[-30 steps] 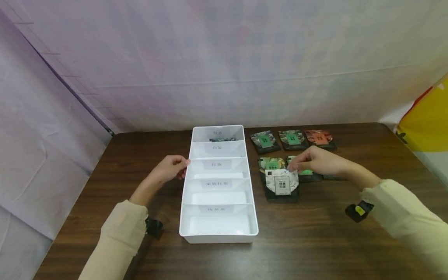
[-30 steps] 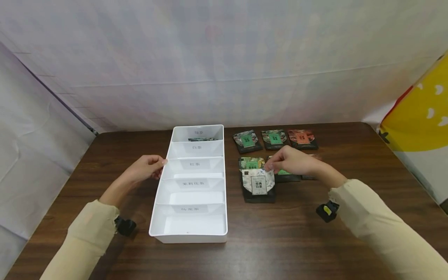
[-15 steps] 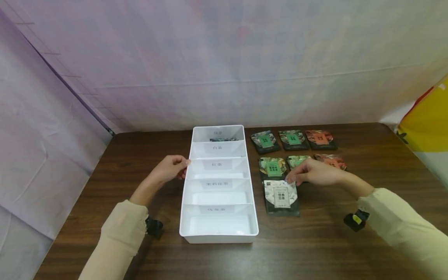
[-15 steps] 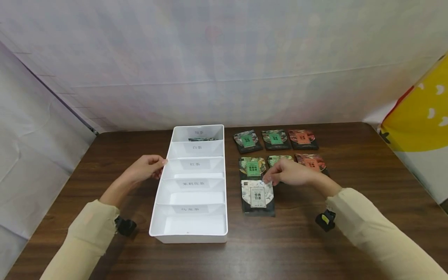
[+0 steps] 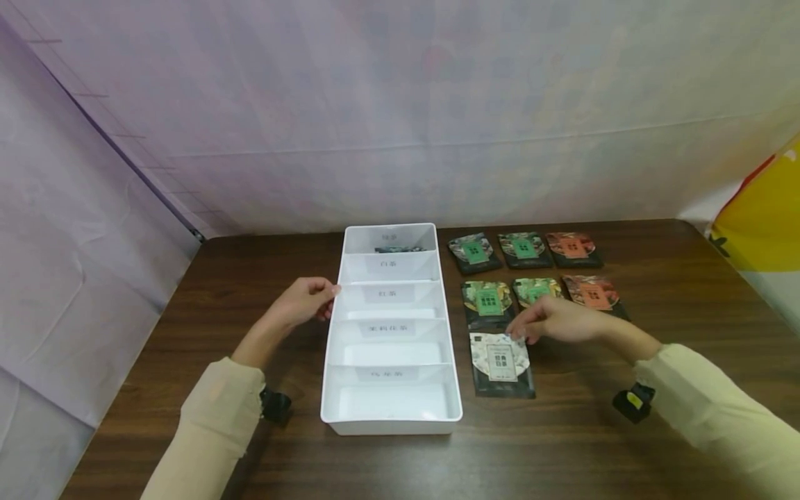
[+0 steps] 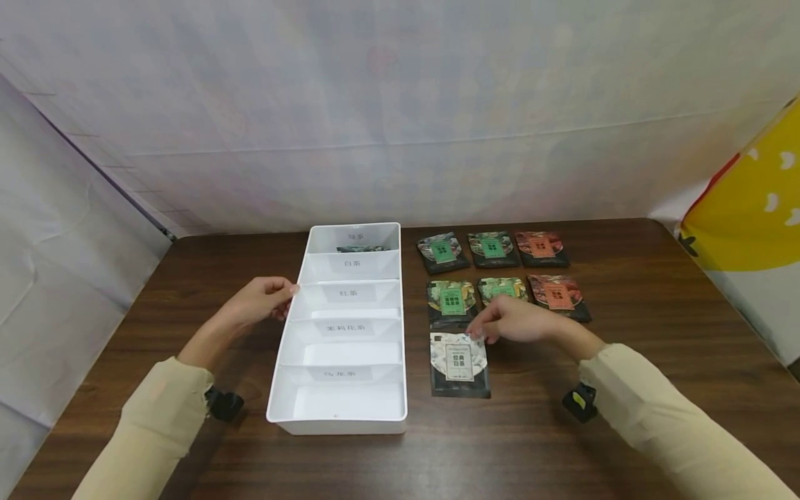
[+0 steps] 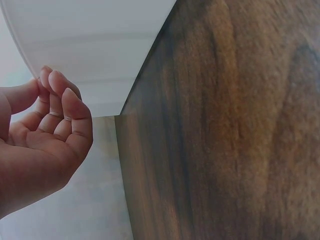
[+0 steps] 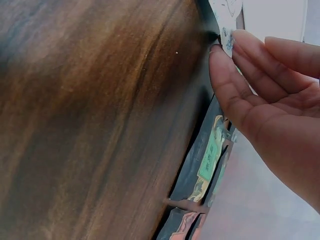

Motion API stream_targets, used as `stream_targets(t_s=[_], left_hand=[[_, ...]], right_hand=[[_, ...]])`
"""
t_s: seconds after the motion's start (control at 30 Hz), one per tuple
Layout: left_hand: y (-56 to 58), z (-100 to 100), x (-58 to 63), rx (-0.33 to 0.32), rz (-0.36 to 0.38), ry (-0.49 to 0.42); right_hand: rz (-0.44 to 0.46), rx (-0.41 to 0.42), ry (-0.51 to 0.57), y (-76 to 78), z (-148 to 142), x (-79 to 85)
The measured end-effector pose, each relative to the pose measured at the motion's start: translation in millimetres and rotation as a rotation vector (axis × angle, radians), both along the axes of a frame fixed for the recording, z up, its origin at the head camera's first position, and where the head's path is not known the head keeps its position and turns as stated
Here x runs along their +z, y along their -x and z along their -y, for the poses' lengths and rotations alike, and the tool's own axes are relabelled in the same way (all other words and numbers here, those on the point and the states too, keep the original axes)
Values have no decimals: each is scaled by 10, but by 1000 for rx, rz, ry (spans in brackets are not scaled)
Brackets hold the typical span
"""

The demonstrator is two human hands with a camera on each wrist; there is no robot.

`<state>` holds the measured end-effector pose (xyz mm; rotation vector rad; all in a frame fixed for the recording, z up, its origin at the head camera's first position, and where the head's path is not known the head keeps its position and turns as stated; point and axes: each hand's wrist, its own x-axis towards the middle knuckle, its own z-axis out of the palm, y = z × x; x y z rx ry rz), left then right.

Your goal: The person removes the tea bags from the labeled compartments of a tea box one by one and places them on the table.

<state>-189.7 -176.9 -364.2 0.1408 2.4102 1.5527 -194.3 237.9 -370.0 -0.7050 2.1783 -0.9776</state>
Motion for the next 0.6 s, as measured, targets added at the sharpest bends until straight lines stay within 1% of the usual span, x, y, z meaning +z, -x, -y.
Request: stream_targets(t_s=[0.47, 0.6], left_hand=[[2, -1, -4, 0, -2, -3], [6, -1, -2, 1, -1, 2]], right_hand=[[-36, 11, 13, -17, -10, 8], [-41, -4, 8, -11, -19, 2]])
